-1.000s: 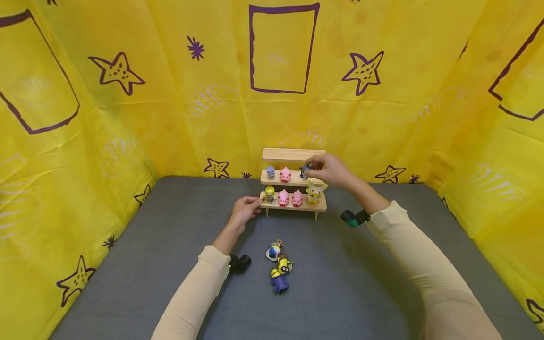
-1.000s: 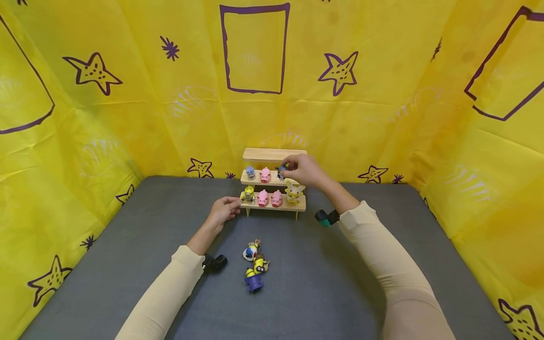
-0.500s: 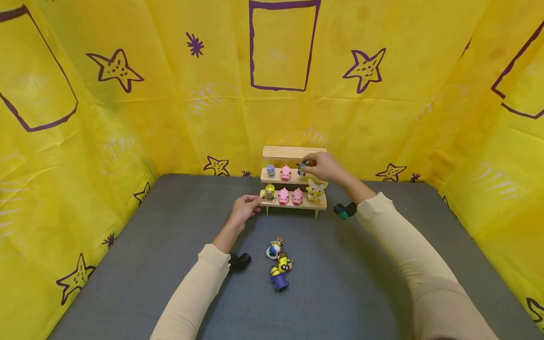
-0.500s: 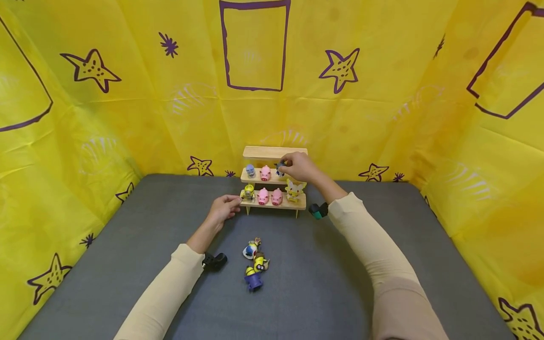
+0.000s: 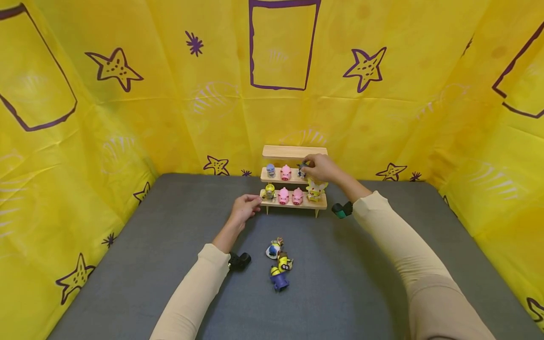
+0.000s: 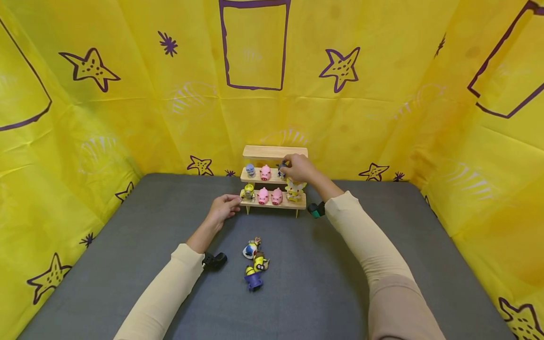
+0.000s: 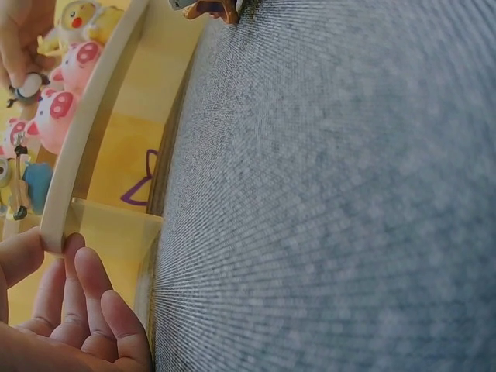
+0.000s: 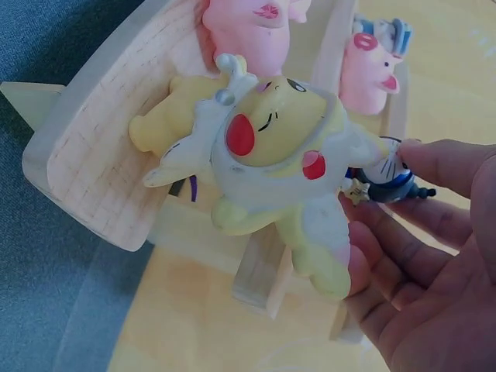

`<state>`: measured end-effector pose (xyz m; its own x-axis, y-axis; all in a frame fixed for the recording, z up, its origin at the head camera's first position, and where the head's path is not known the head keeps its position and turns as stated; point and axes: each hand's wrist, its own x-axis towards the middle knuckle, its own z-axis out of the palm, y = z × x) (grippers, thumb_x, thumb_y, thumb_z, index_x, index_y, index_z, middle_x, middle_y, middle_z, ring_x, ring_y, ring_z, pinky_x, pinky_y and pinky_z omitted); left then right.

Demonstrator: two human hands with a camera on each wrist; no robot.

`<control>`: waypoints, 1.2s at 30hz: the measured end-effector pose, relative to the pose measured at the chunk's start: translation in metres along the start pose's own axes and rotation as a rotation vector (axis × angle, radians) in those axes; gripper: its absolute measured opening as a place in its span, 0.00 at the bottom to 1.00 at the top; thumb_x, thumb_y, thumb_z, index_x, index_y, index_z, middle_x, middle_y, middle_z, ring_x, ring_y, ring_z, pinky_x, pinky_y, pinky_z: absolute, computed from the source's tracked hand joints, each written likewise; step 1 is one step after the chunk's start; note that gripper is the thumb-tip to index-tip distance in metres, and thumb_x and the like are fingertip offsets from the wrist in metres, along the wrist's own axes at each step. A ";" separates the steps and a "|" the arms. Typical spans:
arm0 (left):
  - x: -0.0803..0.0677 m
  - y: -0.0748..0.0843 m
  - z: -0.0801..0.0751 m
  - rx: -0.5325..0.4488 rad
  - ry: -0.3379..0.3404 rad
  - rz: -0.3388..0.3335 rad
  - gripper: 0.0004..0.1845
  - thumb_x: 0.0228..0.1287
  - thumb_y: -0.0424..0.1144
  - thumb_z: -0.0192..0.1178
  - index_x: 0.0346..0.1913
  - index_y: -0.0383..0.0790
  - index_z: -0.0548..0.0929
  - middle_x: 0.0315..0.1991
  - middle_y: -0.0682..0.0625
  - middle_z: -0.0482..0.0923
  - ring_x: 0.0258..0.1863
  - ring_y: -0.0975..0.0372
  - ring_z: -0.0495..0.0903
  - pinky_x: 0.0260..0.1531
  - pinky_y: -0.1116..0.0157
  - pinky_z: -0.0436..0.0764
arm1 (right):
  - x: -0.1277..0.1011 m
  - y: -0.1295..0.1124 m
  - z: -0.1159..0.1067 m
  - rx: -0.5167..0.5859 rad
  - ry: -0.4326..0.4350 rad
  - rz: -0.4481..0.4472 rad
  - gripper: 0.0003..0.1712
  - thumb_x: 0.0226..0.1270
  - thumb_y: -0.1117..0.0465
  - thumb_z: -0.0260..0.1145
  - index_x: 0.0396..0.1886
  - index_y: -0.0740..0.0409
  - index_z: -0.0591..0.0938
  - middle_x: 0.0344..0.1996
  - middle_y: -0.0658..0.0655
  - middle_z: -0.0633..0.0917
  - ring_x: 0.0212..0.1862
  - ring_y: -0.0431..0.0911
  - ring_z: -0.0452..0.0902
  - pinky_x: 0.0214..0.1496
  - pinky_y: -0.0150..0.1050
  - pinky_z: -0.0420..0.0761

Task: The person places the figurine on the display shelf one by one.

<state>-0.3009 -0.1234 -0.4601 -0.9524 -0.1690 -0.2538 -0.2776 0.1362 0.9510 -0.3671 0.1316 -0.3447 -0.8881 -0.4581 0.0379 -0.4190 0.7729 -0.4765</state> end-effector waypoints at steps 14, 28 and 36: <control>-0.003 0.000 0.000 0.003 0.001 -0.003 0.14 0.67 0.41 0.61 0.51 0.38 0.81 0.41 0.48 0.83 0.30 0.66 0.79 0.35 0.68 0.76 | 0.006 0.004 0.003 -0.001 -0.017 0.017 0.26 0.72 0.52 0.60 0.60 0.66 0.75 0.43 0.66 0.85 0.41 0.53 0.79 0.44 0.45 0.77; -0.002 0.001 0.000 0.001 -0.002 -0.009 0.14 0.67 0.41 0.61 0.51 0.38 0.82 0.39 0.49 0.82 0.30 0.66 0.79 0.35 0.68 0.76 | -0.004 0.005 -0.016 0.026 0.095 -0.022 0.26 0.73 0.53 0.60 0.61 0.67 0.74 0.45 0.69 0.83 0.45 0.58 0.78 0.46 0.51 0.77; -0.002 0.002 0.000 0.010 0.004 -0.007 0.13 0.67 0.41 0.61 0.51 0.38 0.82 0.40 0.48 0.83 0.30 0.66 0.79 0.34 0.69 0.76 | -0.037 -0.010 -0.025 0.030 0.205 -0.173 0.19 0.69 0.59 0.64 0.53 0.69 0.81 0.41 0.67 0.85 0.44 0.58 0.79 0.50 0.52 0.77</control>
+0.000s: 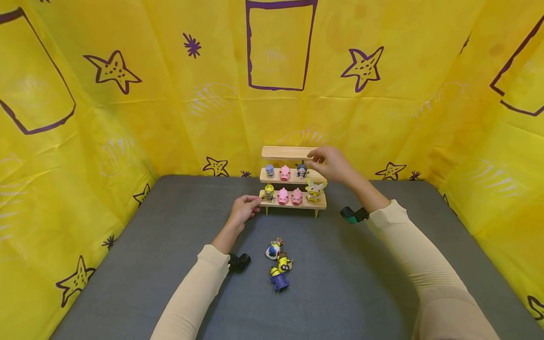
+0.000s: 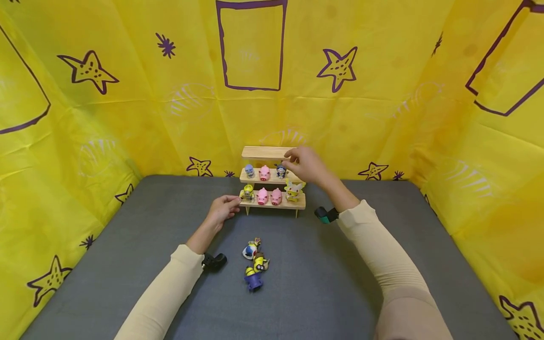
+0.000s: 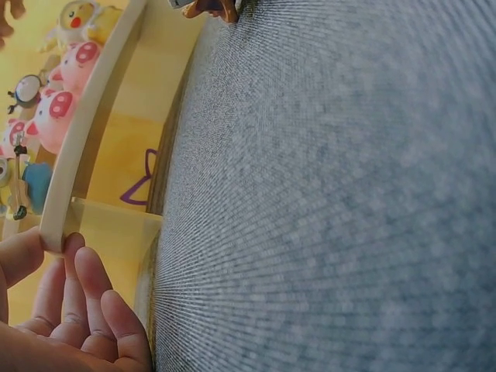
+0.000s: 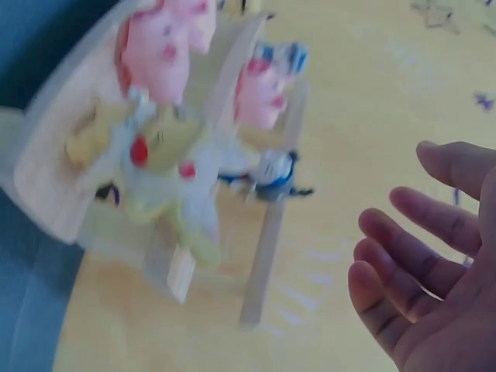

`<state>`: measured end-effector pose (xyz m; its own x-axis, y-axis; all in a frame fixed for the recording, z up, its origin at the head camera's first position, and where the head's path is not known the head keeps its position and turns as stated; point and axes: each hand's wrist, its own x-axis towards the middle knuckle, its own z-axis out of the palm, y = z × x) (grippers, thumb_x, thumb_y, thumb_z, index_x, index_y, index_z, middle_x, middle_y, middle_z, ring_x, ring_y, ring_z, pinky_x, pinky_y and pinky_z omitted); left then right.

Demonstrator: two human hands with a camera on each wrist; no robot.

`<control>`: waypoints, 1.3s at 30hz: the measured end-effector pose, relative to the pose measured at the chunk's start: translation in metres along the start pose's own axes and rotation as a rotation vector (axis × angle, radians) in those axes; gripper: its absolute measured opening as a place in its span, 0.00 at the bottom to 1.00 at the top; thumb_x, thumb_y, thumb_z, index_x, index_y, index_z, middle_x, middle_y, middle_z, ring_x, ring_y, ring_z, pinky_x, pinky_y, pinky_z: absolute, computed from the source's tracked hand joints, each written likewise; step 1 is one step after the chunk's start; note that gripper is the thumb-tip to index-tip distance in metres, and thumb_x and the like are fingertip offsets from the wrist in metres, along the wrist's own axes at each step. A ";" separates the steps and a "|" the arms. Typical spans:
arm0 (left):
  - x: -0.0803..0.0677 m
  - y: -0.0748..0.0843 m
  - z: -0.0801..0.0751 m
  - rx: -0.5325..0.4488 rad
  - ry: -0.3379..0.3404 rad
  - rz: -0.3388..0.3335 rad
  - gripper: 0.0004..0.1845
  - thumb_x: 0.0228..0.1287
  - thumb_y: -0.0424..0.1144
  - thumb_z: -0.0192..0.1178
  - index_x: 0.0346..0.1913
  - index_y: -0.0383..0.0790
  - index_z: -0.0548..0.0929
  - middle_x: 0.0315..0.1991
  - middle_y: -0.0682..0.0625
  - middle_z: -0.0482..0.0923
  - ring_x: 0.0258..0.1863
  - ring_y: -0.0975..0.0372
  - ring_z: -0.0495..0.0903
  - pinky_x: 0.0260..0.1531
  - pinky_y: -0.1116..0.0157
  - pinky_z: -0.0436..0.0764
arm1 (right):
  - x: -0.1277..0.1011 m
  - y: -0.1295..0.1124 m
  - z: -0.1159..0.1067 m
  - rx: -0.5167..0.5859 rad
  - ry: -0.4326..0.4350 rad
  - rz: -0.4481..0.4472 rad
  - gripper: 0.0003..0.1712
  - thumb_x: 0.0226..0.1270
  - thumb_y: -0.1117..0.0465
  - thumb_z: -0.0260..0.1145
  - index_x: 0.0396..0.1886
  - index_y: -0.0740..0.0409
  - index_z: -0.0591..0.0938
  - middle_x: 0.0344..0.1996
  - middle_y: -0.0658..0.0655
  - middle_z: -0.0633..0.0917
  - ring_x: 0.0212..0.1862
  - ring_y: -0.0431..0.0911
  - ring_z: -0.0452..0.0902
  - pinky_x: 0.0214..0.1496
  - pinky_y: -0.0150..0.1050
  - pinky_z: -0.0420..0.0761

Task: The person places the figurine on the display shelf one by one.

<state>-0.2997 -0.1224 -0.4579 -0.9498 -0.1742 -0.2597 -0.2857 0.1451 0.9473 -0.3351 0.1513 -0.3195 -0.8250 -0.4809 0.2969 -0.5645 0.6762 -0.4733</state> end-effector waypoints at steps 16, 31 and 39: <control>0.000 0.001 -0.002 0.007 -0.007 0.003 0.14 0.68 0.41 0.61 0.52 0.38 0.82 0.37 0.50 0.81 0.30 0.66 0.79 0.33 0.68 0.75 | -0.068 -0.031 0.047 0.076 -0.040 -0.256 0.06 0.63 0.64 0.69 0.38 0.60 0.87 0.33 0.54 0.87 0.33 0.46 0.76 0.34 0.36 0.75; -0.003 0.001 -0.001 0.013 -0.005 0.013 0.14 0.68 0.41 0.60 0.52 0.37 0.81 0.38 0.49 0.81 0.32 0.64 0.80 0.35 0.67 0.75 | -0.095 -0.056 0.092 0.004 -0.325 -0.431 0.09 0.65 0.64 0.66 0.44 0.56 0.86 0.41 0.51 0.86 0.45 0.44 0.76 0.47 0.35 0.77; -0.003 0.000 -0.002 -0.001 -0.015 0.030 0.14 0.68 0.39 0.60 0.51 0.35 0.81 0.37 0.49 0.82 0.30 0.65 0.80 0.32 0.68 0.75 | -0.103 -0.060 0.111 -0.053 -0.408 -0.482 0.12 0.65 0.64 0.66 0.47 0.54 0.85 0.45 0.48 0.86 0.48 0.42 0.75 0.52 0.35 0.76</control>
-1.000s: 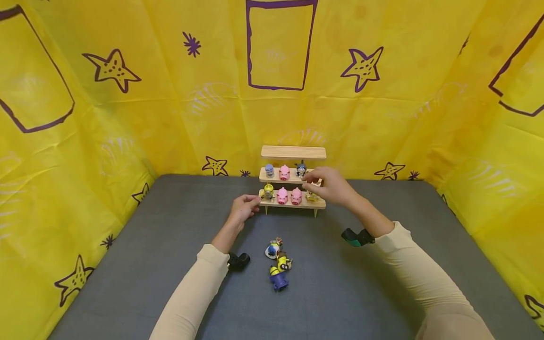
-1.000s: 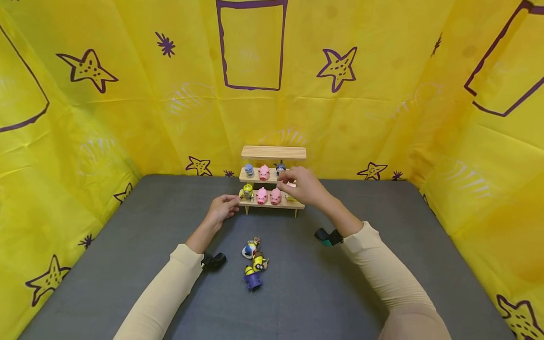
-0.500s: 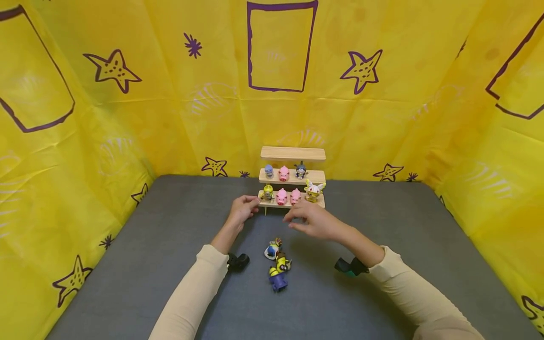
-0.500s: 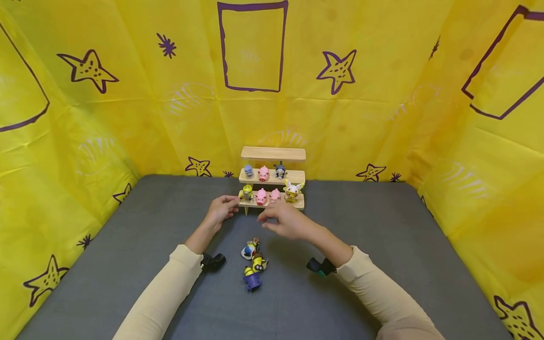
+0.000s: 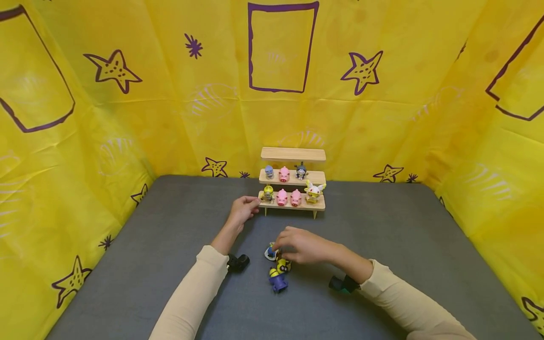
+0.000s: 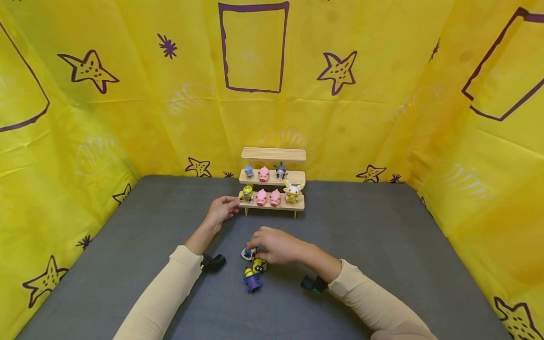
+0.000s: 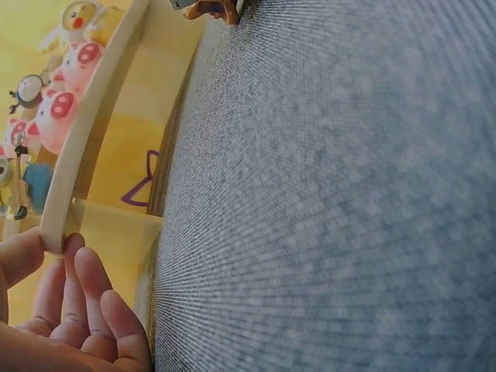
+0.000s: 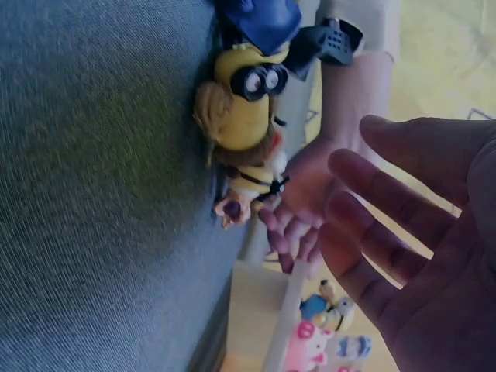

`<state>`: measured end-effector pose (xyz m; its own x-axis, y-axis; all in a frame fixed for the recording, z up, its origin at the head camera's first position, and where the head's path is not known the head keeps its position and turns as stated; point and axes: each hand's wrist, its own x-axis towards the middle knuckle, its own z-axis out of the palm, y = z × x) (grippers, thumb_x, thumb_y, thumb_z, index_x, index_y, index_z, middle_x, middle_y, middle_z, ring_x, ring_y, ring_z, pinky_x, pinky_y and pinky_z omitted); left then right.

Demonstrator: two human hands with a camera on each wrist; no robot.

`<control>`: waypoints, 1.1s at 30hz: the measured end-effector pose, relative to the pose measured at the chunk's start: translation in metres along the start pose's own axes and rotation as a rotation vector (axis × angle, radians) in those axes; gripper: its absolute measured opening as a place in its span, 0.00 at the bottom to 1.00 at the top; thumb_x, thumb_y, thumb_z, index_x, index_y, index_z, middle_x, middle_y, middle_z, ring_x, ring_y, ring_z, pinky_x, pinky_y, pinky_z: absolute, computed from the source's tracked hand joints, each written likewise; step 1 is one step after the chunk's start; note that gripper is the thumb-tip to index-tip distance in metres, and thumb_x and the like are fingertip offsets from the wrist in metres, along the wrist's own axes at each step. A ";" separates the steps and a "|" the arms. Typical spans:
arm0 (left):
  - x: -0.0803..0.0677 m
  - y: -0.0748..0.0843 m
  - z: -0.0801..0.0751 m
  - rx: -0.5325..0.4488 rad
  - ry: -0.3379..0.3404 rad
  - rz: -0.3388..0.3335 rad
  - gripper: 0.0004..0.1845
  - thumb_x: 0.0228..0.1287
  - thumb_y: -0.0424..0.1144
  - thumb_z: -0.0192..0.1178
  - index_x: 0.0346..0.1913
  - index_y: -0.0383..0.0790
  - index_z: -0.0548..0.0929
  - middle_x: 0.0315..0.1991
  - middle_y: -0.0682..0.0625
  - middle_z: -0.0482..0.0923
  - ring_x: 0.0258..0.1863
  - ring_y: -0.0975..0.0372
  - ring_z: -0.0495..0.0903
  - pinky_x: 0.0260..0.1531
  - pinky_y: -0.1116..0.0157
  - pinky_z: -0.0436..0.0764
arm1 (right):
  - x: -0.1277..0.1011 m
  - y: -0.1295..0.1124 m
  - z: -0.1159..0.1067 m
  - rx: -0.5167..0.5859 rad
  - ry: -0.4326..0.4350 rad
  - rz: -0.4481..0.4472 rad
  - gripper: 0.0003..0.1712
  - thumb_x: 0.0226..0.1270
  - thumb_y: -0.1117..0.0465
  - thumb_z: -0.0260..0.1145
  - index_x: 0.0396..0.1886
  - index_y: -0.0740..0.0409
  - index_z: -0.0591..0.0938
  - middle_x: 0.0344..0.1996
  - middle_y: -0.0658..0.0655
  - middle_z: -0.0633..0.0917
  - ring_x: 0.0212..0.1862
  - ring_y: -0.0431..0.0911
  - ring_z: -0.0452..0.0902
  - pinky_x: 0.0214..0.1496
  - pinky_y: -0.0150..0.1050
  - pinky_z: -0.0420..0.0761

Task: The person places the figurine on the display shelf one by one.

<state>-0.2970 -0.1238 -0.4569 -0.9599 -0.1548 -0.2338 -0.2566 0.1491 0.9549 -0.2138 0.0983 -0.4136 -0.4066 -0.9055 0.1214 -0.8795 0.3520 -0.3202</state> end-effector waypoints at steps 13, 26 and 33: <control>0.001 0.001 0.001 0.007 -0.001 -0.001 0.14 0.68 0.40 0.60 0.51 0.36 0.81 0.38 0.49 0.82 0.29 0.67 0.79 0.31 0.69 0.75 | -0.008 -0.004 0.015 -0.069 -0.060 -0.016 0.12 0.63 0.65 0.65 0.46 0.50 0.85 0.44 0.47 0.84 0.45 0.40 0.73 0.50 0.32 0.75; 0.001 -0.001 0.001 -0.002 0.004 -0.018 0.14 0.68 0.40 0.60 0.52 0.36 0.81 0.38 0.49 0.81 0.30 0.66 0.79 0.36 0.67 0.76 | -0.012 0.000 0.018 -0.157 -0.085 0.073 0.12 0.57 0.59 0.71 0.43 0.51 0.86 0.33 0.46 0.81 0.38 0.38 0.71 0.40 0.30 0.72; 0.001 -0.001 0.001 -0.005 0.005 -0.013 0.14 0.68 0.40 0.60 0.52 0.35 0.81 0.38 0.48 0.81 0.30 0.65 0.79 0.36 0.66 0.76 | -0.014 0.002 0.016 -0.220 -0.118 0.079 0.07 0.52 0.59 0.73 0.33 0.49 0.86 0.25 0.44 0.74 0.32 0.37 0.68 0.33 0.29 0.67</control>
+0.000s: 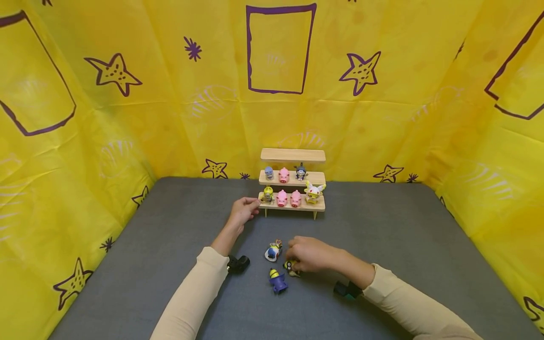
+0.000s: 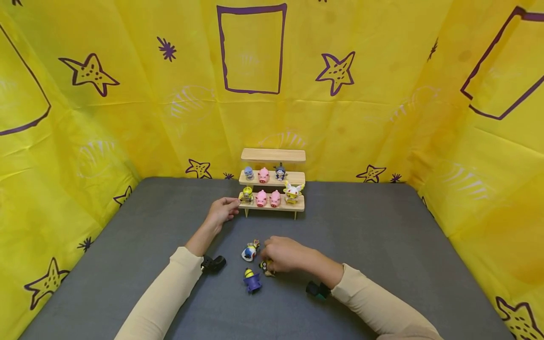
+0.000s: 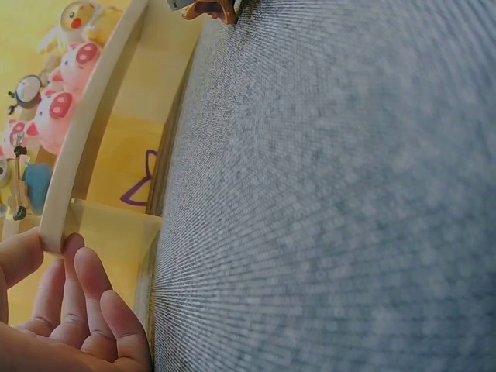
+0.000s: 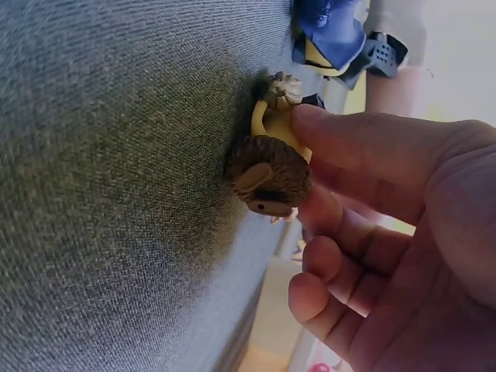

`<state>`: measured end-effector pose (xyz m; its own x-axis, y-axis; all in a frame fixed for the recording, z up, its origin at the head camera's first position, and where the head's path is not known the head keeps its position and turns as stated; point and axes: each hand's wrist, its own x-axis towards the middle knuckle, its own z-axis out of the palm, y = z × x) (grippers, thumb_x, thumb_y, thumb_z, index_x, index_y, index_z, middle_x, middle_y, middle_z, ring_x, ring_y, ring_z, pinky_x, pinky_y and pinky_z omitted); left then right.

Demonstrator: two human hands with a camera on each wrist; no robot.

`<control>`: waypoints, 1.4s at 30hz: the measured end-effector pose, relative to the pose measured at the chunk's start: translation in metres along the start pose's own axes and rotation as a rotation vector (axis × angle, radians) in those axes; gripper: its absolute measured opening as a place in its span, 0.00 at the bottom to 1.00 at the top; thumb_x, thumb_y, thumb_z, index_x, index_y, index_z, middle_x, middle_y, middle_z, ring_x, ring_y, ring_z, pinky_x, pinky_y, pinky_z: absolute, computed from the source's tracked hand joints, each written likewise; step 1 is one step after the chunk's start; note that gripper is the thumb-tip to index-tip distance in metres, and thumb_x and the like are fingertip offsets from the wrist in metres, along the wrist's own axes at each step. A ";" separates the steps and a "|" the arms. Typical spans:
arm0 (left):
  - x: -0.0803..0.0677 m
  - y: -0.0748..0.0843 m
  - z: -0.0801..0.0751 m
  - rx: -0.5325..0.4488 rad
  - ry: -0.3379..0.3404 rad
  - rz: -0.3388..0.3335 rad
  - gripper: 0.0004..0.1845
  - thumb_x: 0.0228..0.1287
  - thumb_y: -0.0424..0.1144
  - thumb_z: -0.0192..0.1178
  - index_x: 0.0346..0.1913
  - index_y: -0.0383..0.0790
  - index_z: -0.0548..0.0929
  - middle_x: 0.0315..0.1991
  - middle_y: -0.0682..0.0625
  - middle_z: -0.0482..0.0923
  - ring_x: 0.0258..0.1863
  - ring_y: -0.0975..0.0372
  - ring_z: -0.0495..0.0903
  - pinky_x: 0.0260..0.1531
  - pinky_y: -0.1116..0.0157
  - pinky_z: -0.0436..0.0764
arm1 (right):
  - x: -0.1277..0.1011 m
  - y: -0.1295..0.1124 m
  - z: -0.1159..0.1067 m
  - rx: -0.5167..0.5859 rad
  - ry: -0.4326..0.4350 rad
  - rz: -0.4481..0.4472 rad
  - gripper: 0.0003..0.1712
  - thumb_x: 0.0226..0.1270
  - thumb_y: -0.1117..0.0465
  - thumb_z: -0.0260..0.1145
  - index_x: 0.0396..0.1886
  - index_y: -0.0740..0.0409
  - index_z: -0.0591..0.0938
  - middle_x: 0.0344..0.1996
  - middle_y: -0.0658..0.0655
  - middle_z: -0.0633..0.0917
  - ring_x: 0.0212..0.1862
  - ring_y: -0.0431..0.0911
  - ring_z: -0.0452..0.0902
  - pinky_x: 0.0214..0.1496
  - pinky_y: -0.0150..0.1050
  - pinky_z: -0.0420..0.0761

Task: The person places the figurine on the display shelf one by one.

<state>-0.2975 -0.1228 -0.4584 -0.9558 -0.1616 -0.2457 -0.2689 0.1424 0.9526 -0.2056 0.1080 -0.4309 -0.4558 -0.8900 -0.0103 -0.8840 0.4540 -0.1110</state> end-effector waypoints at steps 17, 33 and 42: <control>0.001 0.005 0.000 0.012 -0.006 0.000 0.14 0.68 0.40 0.60 0.52 0.36 0.81 0.38 0.49 0.82 0.31 0.64 0.80 0.35 0.67 0.76 | 0.004 0.009 -0.005 0.128 -0.148 0.001 0.06 0.50 0.61 0.71 0.29 0.51 0.82 0.20 0.43 0.73 0.26 0.34 0.64 0.31 0.29 0.65; 0.002 0.001 0.000 0.011 -0.002 0.017 0.15 0.68 0.40 0.60 0.53 0.35 0.81 0.41 0.47 0.82 0.29 0.66 0.79 0.33 0.68 0.76 | -0.001 0.016 -0.011 0.282 -0.072 0.103 0.13 0.53 0.61 0.70 0.40 0.53 0.84 0.24 0.44 0.78 0.30 0.34 0.67 0.36 0.29 0.69; 0.003 0.000 0.001 0.012 0.002 0.004 0.15 0.68 0.40 0.61 0.53 0.36 0.81 0.44 0.46 0.82 0.29 0.67 0.79 0.34 0.68 0.76 | -0.004 0.021 -0.015 0.308 0.020 0.116 0.17 0.57 0.61 0.68 0.48 0.58 0.84 0.28 0.46 0.80 0.32 0.35 0.68 0.37 0.30 0.70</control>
<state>-0.3008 -0.1225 -0.4596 -0.9567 -0.1630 -0.2411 -0.2662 0.1551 0.9514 -0.2237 0.1218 -0.4181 -0.5560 -0.8309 -0.0215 -0.7546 0.5155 -0.4061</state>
